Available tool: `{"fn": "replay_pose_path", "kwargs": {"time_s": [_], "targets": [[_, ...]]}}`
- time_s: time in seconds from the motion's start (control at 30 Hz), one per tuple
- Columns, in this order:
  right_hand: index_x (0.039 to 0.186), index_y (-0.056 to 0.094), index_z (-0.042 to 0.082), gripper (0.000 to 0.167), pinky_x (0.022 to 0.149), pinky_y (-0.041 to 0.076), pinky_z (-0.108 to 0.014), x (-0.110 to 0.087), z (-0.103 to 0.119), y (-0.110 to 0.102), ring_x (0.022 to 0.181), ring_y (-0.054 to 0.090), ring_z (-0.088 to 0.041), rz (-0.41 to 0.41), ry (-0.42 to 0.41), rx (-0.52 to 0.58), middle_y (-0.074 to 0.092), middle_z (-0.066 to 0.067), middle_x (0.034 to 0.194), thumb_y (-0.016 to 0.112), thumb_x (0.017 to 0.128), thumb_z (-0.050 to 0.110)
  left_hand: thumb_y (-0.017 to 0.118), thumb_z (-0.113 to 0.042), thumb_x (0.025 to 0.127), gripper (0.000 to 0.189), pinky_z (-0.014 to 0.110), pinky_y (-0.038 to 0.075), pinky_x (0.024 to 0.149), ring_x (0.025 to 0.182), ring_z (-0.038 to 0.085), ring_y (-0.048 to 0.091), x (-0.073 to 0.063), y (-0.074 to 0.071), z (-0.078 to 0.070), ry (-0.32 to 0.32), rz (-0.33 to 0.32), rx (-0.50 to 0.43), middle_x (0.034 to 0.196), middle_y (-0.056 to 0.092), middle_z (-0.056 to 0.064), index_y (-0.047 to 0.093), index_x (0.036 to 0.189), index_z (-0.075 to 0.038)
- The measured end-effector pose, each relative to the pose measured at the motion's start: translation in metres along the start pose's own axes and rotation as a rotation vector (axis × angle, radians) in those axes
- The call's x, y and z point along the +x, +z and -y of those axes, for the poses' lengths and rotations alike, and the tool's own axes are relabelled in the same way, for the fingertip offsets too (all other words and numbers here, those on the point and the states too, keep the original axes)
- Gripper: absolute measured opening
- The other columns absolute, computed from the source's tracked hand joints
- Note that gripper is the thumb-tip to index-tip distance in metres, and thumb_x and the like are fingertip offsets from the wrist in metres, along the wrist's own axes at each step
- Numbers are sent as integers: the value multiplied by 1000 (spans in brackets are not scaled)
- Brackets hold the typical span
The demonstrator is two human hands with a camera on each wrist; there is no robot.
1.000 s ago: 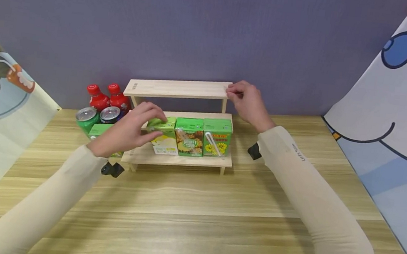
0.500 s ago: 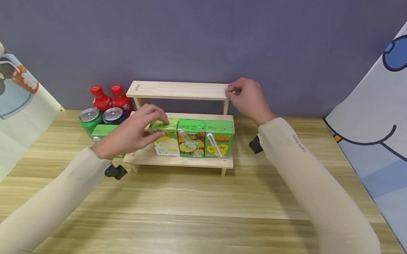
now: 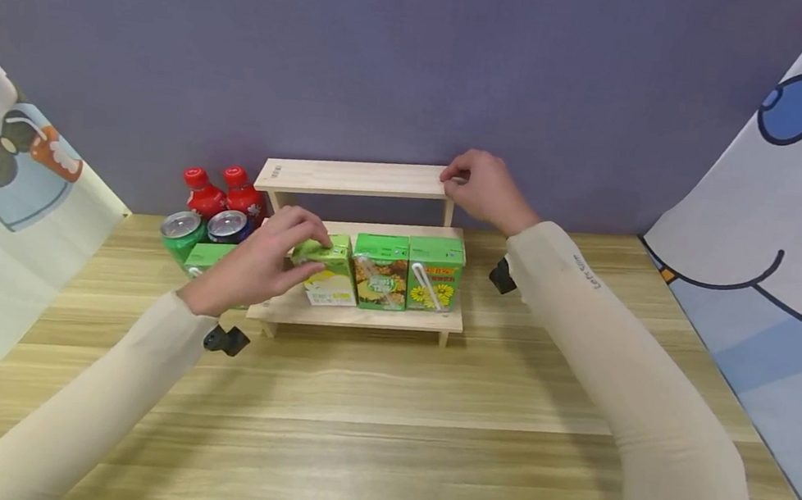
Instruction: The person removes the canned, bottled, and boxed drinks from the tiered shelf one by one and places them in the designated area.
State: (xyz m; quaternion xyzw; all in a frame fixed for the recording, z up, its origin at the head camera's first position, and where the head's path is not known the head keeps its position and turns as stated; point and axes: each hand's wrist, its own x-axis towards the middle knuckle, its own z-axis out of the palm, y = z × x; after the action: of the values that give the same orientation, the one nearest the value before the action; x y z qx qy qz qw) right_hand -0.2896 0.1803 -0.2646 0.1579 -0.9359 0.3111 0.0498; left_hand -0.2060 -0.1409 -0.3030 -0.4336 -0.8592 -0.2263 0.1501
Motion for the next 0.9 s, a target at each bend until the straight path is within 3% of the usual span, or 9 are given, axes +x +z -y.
{"fn": "replay_pose_path", "kwargs": {"time_s": [0.2, 0.37, 0.63, 0.8, 0.9], "targets": [[109, 66, 1, 23, 93, 40, -45, -1, -1, -1, 109, 52, -30, 12, 2, 4, 56, -14, 117, 55, 94, 15, 72, -14, 84, 23, 30, 41, 77, 100, 16, 44, -12, -9, 2, -14, -6, 20, 112, 51, 0, 63, 105, -16], [109, 66, 1, 23, 93, 40, -44, -1, -2, -2, 109, 53, -30, 3, -7, 12, 57, -15, 116, 55, 94, 15, 74, -12, 83, 24, 32, 42, 78, 102, 18, 45, -27, -25, 2, -23, -28, 27, 111, 52, 2, 63, 104, -16], [109, 67, 2, 23, 92, 40, -44, 0, -3, 0, 108, 53, -30, -4, -10, 9, 57, -14, 116, 55, 94, 15, 78, 3, 72, 33, 35, 39, 84, 103, 24, 49, -65, -82, 5, 10, -114, 92, 108, 55, 6, 63, 99, -10], [109, 67, 2, 23, 92, 40, -45, -1, -4, 0, 107, 53, -30, -13, -19, 8, 57, -14, 116, 56, 94, 14, 80, 6, 67, 41, 22, 35, 81, 101, 23, 49, -98, -122, 7, -84, -113, 205, 109, 55, 7, 62, 100, -8], [111, 66, 2, 23, 93, 40, -45, -2, -4, 0, 108, 52, -30, -7, -16, 6, 56, -14, 116, 55, 94, 14, 80, 9, 65, 44, 16, 33, 80, 99, 20, 49, -117, -135, 13, -141, -101, 244, 108, 55, 6, 61, 100, -8]]}}
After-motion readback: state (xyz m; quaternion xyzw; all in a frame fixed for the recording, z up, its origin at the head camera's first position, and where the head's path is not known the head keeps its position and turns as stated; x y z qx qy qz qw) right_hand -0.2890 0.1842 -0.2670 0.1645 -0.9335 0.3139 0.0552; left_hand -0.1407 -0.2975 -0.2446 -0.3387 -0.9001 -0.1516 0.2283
